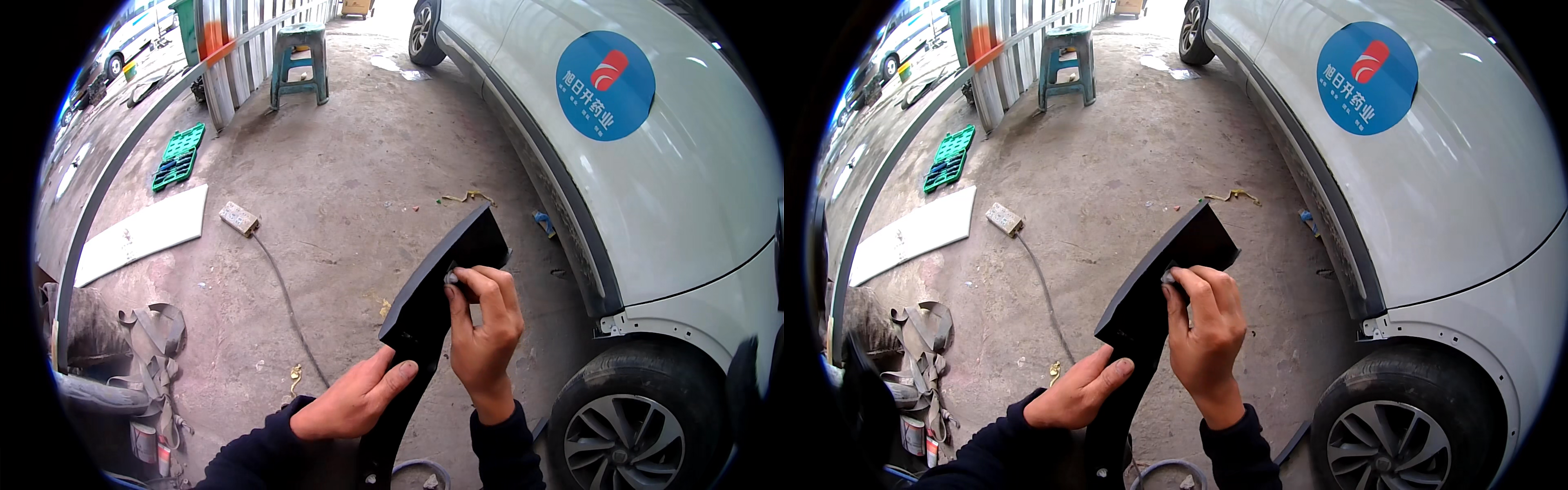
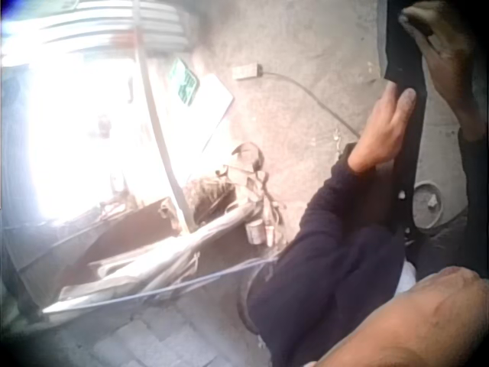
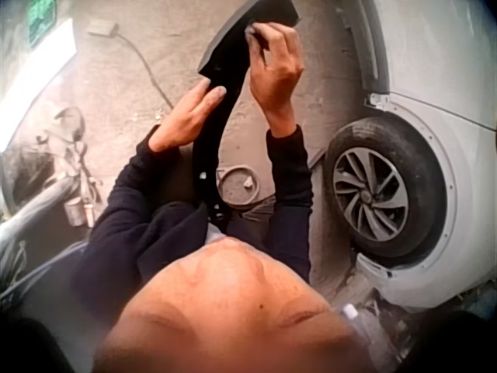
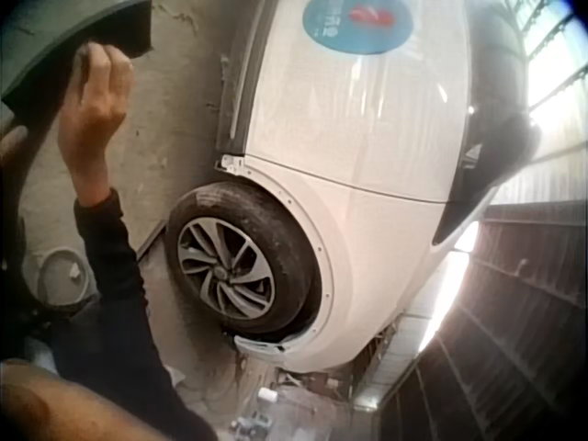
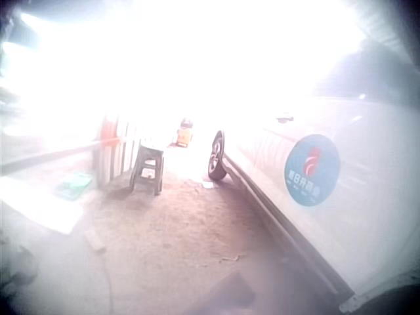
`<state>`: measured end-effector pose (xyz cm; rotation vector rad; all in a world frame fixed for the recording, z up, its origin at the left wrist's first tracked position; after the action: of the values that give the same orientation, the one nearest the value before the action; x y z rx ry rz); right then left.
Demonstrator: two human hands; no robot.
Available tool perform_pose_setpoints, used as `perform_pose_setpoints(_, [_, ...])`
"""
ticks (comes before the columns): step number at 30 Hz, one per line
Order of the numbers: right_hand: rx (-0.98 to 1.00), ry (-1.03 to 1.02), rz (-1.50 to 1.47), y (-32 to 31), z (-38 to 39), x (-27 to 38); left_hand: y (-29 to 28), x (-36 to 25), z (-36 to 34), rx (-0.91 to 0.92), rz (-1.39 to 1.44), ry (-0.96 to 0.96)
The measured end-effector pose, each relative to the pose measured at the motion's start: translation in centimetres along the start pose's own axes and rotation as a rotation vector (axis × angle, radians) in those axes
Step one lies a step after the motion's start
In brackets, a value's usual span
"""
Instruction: The person inserts plastic fasteners into a black curved car trim piece and then attempts to attach it to the wheel arch of a white car. They also retrieve a bucket of fasteners and a hammer from the workshop floor.
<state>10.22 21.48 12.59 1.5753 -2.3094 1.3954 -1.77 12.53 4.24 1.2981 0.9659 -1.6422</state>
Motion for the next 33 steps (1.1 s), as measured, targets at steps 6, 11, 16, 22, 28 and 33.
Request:
perform_pose_setpoints(6, [-0.009, -0.022, 0.086, 1.1, 0.0, 0.4, -0.6, 0.7, 0.2, -0.034, -0.01, -0.016])
perform_pose_setpoints(11, [-0.052, -0.016, 0.119, 1.2, -0.2, 1.1, -0.5, 1.2, 0.3, -0.019, 0.074, -0.065])
perform_pose_setpoints(16, [-0.09, 0.008, 0.081, 2.3, 0.2, 0.1, -0.2, 3.2, 2.4, -0.081, -0.776, 0.181])
perform_pose_setpoints(22, [-0.078, -0.015, 0.076, 0.7, 0.6, -0.8, -0.9, 6.3, 1.5, -0.243, 0.101, -0.109])
perform_pose_setpoints(28, [-0.158, 0.069, 0.146, 0.2, 0.0, -0.6, -1.6, 6.4, 2.3, -0.209, -0.648, 0.119])
perform_pose_setpoints(33, [-0.056, 0.076, 0.233, 1.2, 0.7, -2.0, -0.4, 3.2, 0.4, -0.171, -0.039, -0.095])
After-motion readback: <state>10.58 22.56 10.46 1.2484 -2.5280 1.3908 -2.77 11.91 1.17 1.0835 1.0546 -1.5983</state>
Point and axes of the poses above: each hand's wrist, its own z-axis away from the middle knuckle, its own y-axis out of the palm, x = y × z, the point moved 8 cm from there along -z, towards the middle knuckle, and after that the axes turned 14 degrees about x, right-handed, at the moved point
